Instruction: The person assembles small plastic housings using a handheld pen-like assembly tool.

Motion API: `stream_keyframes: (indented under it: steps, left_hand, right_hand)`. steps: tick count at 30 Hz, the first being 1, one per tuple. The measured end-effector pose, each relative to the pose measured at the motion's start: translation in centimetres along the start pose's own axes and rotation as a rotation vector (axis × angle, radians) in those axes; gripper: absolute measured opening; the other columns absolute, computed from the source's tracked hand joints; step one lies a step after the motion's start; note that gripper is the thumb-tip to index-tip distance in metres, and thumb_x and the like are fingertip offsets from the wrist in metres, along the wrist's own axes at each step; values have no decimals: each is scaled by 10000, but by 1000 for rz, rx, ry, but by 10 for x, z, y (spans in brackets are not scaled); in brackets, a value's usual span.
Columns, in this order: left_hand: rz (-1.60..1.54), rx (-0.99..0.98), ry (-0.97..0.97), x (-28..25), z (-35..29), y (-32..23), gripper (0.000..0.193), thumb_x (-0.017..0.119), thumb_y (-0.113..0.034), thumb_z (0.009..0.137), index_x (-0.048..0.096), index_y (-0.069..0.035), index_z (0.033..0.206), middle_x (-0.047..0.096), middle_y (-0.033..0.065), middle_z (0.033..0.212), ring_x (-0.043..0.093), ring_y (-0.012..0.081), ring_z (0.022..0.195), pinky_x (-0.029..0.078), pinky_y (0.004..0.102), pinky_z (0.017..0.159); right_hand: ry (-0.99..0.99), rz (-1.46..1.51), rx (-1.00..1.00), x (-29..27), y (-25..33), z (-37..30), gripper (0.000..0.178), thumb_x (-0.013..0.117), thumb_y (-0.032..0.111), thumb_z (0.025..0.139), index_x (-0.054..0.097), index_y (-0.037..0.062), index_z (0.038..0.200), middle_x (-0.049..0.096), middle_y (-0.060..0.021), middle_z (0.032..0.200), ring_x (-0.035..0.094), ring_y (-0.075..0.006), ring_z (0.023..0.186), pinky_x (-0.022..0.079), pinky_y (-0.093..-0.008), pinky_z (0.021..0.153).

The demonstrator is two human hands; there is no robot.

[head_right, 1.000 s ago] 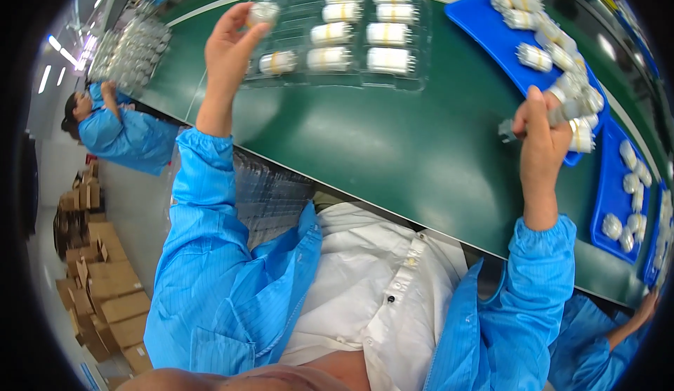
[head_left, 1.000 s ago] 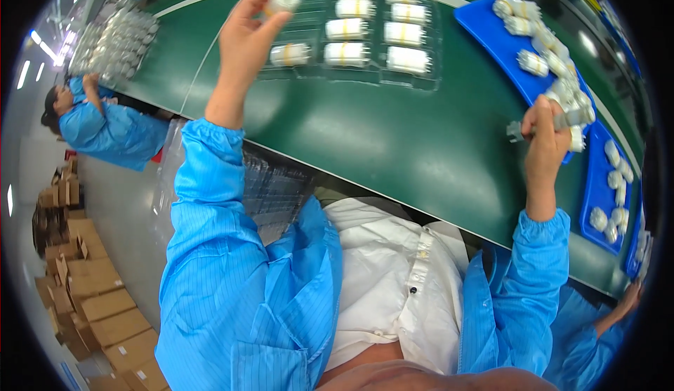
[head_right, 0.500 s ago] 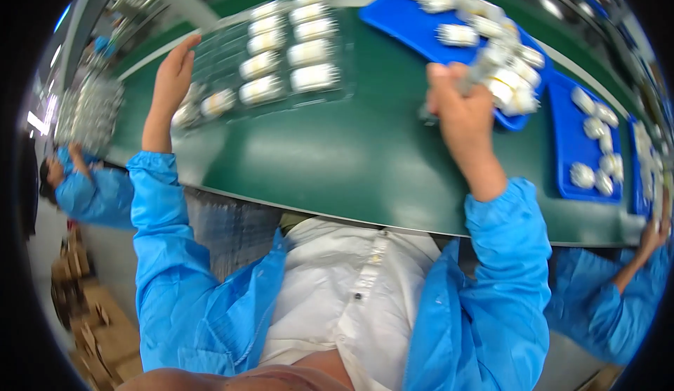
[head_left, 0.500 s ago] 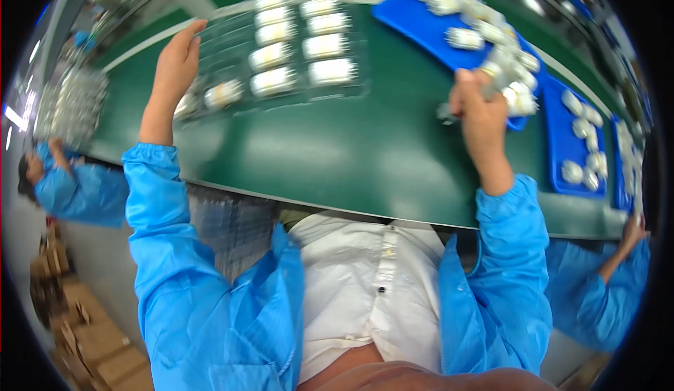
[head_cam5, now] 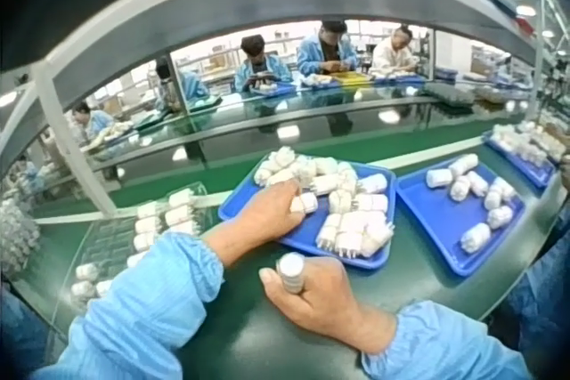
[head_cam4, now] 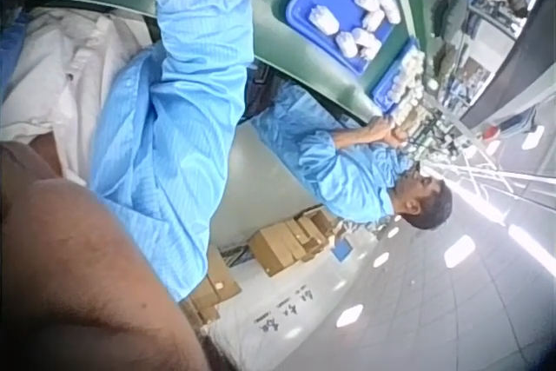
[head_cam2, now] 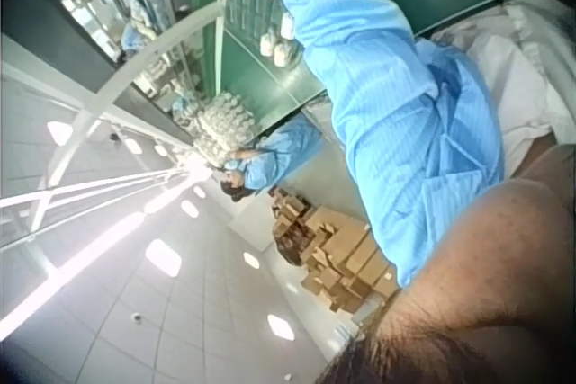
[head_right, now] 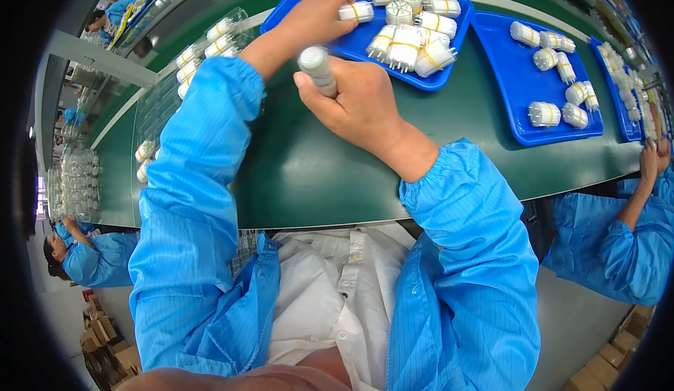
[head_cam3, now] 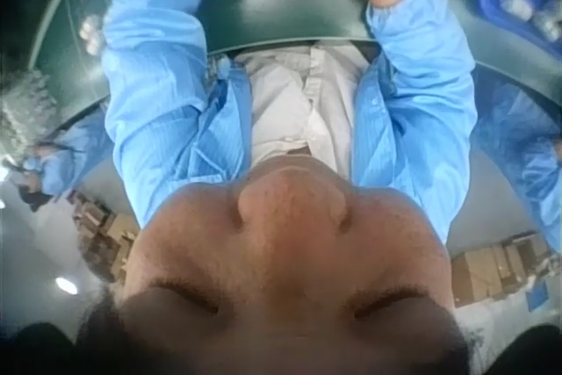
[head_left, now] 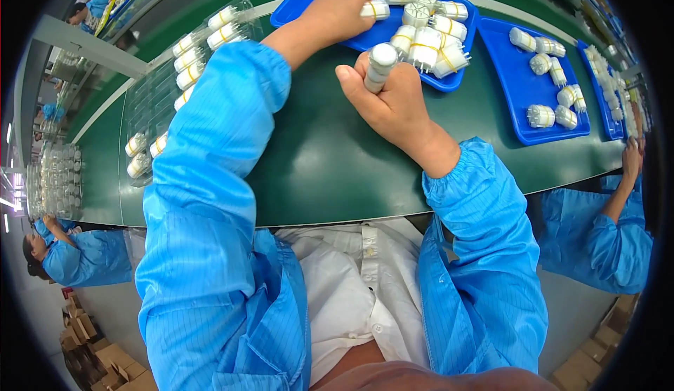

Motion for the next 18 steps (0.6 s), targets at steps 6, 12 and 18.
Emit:
stream_keyframes:
  steps: [6, 12, 18]
  left_hand:
    - [-329, -33, -138, -79, -88, -38, 418, 779, -290, 761, 648, -51, 1078, 645, 115, 1000, 630, 263, 863, 523, 355, 756]
    - [-460, -90, -17, -41, -155, -64, 464, 869, -152, 682, 652, -54, 1080, 599, 39, 947, 515, 168, 704, 473, 287, 644]
    - [-505, -20, -140, -33, -159, -60, 492, 883, -161, 668, 652, -57, 1089, 609, 42, 961, 507, 152, 676, 462, 268, 602]
  right_hand:
    - [-137, 110, 19, -27, 6, 0, 309, 667, 225, 920, 557, 38, 699, 511, -69, 546, 499, -182, 479, 383, -346, 462]
    - [-154, 209, 104, -26, 3, 2, 360, 624, 173, 953, 481, 59, 643, 461, 27, 545, 410, -48, 521, 318, -264, 462]
    - [-99, 199, 151, -16, -1, 0, 361, 618, 185, 958, 484, 61, 647, 475, 28, 533, 429, -43, 513, 328, -247, 459]
Point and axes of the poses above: each hand's wrist, its own z-axis towards the middle knuckle, its own x-axis out of the palm, y = z × x, the point moved 7 cm from there along z, towards the middle knuckle
